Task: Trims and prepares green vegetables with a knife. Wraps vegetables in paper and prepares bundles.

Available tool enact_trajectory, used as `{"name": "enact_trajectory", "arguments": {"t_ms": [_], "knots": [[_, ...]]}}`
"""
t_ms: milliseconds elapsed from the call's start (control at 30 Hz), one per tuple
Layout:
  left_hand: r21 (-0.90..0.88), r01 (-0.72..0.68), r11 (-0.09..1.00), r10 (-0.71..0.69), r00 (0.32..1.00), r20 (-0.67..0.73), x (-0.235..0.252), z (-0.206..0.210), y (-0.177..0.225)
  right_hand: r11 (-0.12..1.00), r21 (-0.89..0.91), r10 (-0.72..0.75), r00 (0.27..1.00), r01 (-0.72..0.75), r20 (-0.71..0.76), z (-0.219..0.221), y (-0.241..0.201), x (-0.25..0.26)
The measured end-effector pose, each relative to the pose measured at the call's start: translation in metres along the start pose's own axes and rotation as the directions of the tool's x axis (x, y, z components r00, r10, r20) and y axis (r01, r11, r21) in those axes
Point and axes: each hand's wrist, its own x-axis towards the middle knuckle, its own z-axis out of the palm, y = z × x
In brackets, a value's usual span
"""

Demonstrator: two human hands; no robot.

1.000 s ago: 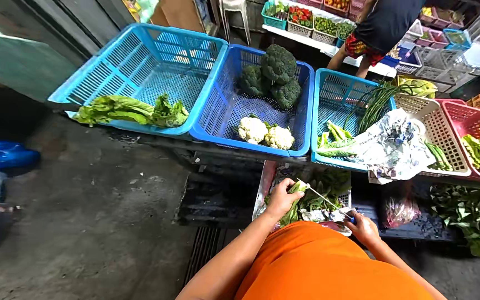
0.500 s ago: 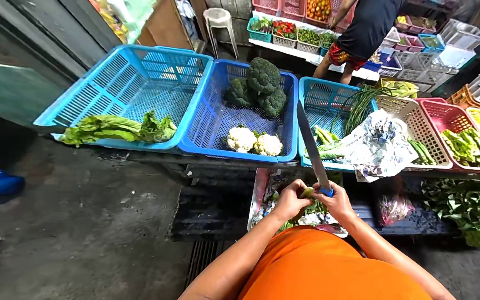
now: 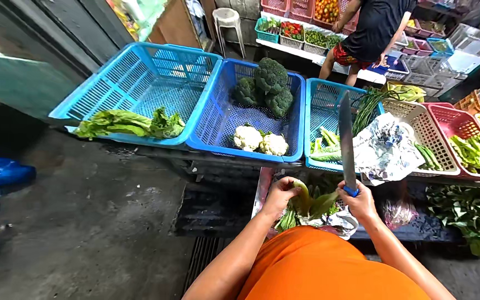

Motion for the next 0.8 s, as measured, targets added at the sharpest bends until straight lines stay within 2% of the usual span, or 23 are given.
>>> {"name": "enact_trajectory", "arguments": {"t_ms": [67,133,300,400,567,667,800], "knots": [[0.031,-0.013,0.999,0.014,0.999,-0.040,0.001,-0.003,0.004,0.997,-0.075,-0.023,0.999,0.020,-0.045,-0.015,0.003,0.000],[0.069,-0.014,0.998,0.017,0.999,-0.047,0.002,-0.003,0.008,0.996,-0.093,0.000,1.000,-0.003,-0.024,-0.023,0.003,0.001],[0.160,-0.121,0.980,0.103,0.988,0.111,0.002,0.020,0.017,0.998,0.050,0.036,0.990,-0.043,0.137,0.003,-0.017,-0.001],[0.183,-0.124,0.975,0.084,0.973,0.214,0.001,0.034,0.024,0.984,0.172,0.022,0.981,-0.056,0.192,0.023,-0.026,0.001],[0.155,-0.085,0.984,0.058,0.983,0.172,0.001,0.027,0.028,0.980,0.182,0.058,0.988,-0.083,0.140,0.014,-0.022,0.004],[0.212,-0.064,0.975,0.030,0.987,0.160,0.000,0.018,0.028,0.977,0.203,0.038,0.993,-0.059,0.107,0.004,-0.014,0.005],[0.275,-0.098,0.956,0.036,0.974,0.222,-0.003,0.027,0.027,0.963,0.263,0.013,0.985,-0.059,0.173,0.018,-0.020,0.004]]}}
